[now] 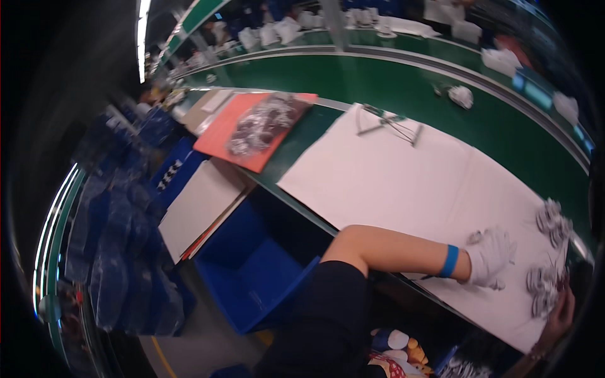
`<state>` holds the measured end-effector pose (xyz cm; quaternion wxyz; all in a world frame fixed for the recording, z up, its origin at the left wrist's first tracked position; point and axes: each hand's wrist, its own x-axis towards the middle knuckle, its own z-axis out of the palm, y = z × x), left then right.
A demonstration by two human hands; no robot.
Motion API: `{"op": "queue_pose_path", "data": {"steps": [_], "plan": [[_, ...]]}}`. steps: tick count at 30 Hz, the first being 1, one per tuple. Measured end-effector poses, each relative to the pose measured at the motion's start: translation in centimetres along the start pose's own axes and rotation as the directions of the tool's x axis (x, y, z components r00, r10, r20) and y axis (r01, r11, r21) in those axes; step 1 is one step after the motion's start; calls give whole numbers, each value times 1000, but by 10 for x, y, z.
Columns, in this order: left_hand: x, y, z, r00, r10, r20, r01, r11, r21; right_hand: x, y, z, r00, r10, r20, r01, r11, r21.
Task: The person assembles small electronic components on a factory assembly line. They pick up white circular plastic parts and green circuit boards, then connect red and black wires to the components by hand. The person handles the parts one at a time, placing the assembled units on the table.
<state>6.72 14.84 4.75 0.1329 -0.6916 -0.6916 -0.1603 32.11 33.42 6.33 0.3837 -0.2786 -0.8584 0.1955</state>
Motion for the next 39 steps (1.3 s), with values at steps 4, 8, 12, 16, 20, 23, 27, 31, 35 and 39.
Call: {"op": "queue_pose_path", "data": {"steps": [4, 8, 12, 16, 20, 23, 27, 31, 35, 39], "plan": [[0, -21, -33, 975, -88, -205, -7, 905, -425, -36, -87, 88, 992, -4, 127, -38, 943, 330], [-24, -23, -69, 996, -75, -39, 17, 636, -771, -29, -125, 105, 947, -31, 321, -169, 799, 577], [-15, -14, -77, 908, -339, 246, 296, 106, -949, -31, -123, 101, 939, 30, 342, -253, 733, 631], [-27, -15, -76, 881, -304, 363, 413, 117, -903, -32, -124, 99, 940, -26, 341, -201, 765, 612], [-28, -3, -70, 958, -191, 212, 285, 580, -763, -28, -133, 99, 922, -47, 385, -225, 742, 631], [-26, -3, -71, 968, -180, 178, 250, 570, -783, -16, -137, 98, 892, -48, 449, -305, 670, 677], [-22, -8, -69, 974, -220, -49, 110, 653, -749, -7, -139, 97, 858, -30, 513, -433, 496, 752], [-13, -13, -81, 978, -200, -55, 97, 676, -731, 11, -130, 100, 835, -144, 531, -407, 489, 772], [-6, -44, -71, 898, -440, -16, 290, 618, -731, 23, -101, 118, 923, -97, 373, -194, 720, 666], [-28, -68, -19, 673, -500, 546, 719, 617, -320, 12, -75, 158, 804, 154, 574, -530, 621, 577]]}}
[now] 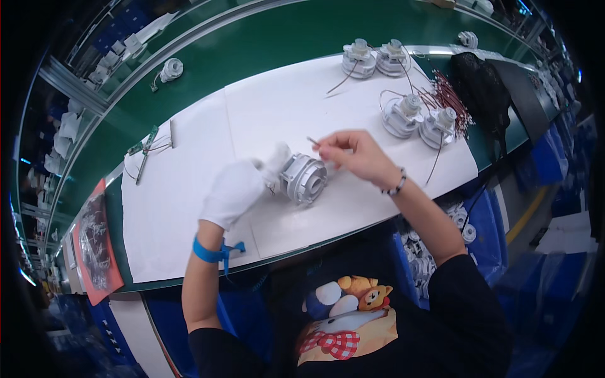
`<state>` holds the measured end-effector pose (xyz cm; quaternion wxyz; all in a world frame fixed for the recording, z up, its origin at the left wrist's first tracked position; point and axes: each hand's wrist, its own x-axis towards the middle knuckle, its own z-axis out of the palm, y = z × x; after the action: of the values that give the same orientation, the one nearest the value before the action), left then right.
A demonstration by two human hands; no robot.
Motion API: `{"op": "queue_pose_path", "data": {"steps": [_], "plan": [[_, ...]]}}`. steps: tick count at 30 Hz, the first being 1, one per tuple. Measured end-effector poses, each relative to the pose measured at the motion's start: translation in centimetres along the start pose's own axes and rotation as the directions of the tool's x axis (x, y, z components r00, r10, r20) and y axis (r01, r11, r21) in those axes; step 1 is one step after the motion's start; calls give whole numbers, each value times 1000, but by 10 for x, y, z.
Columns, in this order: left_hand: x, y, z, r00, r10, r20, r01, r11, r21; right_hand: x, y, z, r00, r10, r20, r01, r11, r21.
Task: The person assembles small electronic components on a factory assembly line. They pick up white circular plastic parts and green circuit boards, then connect red and black wires to the components by hand. The person handles the parts one at a time, placing the assembled units on the table.
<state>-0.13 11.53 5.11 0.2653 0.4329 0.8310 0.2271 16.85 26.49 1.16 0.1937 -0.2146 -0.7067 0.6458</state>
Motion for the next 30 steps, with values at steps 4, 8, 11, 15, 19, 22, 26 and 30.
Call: {"op": "queue_pose_path", "data": {"steps": [4, 8, 11, 15, 19, 22, 26, 30], "plan": [[-9, 9, 30, 988, -78, 135, 122, 926, -358, -22, 25, 27, 981, -32, -192, 53, 993, 106], [-24, 15, 45, 989, 138, 49, -52, 640, -766, -35, 23, 36, 884, -331, -331, 369, 928, 57], [-26, 2, 63, 918, 290, -271, -397, 682, -614, -44, 22, 37, 825, -491, -281, 466, 871, -156], [-21, -28, 66, 908, 357, -221, -418, 818, -396, -60, 19, 40, 738, -671, -64, 575, 677, -459], [-30, -26, 54, 902, 414, -122, -431, 847, -312, -76, 23, 39, 614, -770, 174, 669, 391, -633], [-39, -6, 38, 882, 469, -48, -462, 840, -285, -86, 28, 41, 617, -748, 245, 698, 377, -609], [-43, 26, 41, 890, 455, -22, -451, 873, -183, -94, 40, 44, 587, -703, 401, 776, 349, -525], [-38, 40, 52, 899, 427, -98, -427, 904, 24, -104, 35, 38, 623, -708, 333, 771, 481, -418]]}}
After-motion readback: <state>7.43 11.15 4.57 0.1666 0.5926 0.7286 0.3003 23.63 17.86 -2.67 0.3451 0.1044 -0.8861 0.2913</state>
